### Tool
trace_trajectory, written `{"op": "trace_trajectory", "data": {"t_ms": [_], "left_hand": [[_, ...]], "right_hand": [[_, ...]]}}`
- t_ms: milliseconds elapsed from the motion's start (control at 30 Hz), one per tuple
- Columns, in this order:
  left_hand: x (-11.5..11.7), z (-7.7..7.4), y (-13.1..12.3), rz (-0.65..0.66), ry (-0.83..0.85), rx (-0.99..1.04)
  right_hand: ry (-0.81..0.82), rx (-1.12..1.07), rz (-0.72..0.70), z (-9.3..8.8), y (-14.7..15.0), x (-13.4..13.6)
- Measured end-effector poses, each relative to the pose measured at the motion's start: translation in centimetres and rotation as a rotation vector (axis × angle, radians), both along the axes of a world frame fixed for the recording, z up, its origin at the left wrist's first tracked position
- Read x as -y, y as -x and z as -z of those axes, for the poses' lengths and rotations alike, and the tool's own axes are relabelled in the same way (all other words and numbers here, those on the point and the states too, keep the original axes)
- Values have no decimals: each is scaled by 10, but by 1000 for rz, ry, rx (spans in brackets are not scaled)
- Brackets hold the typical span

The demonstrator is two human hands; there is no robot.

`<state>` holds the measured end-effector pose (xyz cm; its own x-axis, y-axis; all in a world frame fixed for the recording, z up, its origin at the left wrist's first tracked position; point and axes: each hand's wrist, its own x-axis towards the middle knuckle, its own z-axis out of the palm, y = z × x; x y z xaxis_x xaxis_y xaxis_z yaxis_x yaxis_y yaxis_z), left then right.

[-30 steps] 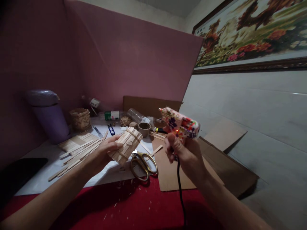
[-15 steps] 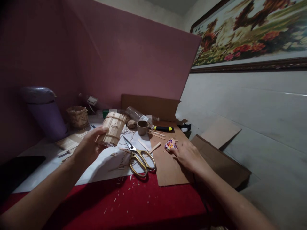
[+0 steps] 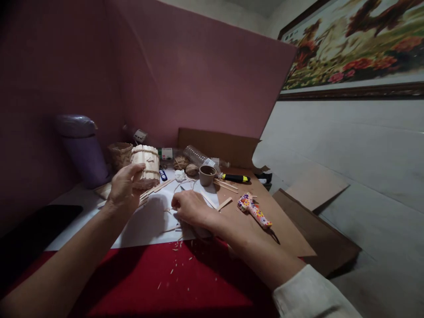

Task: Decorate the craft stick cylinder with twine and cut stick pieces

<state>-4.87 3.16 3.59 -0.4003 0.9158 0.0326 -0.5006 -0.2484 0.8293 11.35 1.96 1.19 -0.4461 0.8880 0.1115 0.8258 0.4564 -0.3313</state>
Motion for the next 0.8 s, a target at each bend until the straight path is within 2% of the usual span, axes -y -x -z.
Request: {"op": "trace_trajectory", "data": {"t_ms": [233, 400, 533, 700, 800], "left_hand": [[2, 1, -3, 33, 15, -21], [2, 4, -5, 57, 20, -40], [6, 7, -10, 176, 69, -87], [14, 14, -19, 415, 134, -171], [17, 18, -22, 546, 153, -214]], "right_hand": [[46, -95, -17, 15, 21, 1], [37, -400, 29, 12, 5, -13], [109, -686, 65, -5, -23, -25], [405, -1250, 59, -19, -42, -17], [478, -1299, 68, -22, -44, -8]]}}
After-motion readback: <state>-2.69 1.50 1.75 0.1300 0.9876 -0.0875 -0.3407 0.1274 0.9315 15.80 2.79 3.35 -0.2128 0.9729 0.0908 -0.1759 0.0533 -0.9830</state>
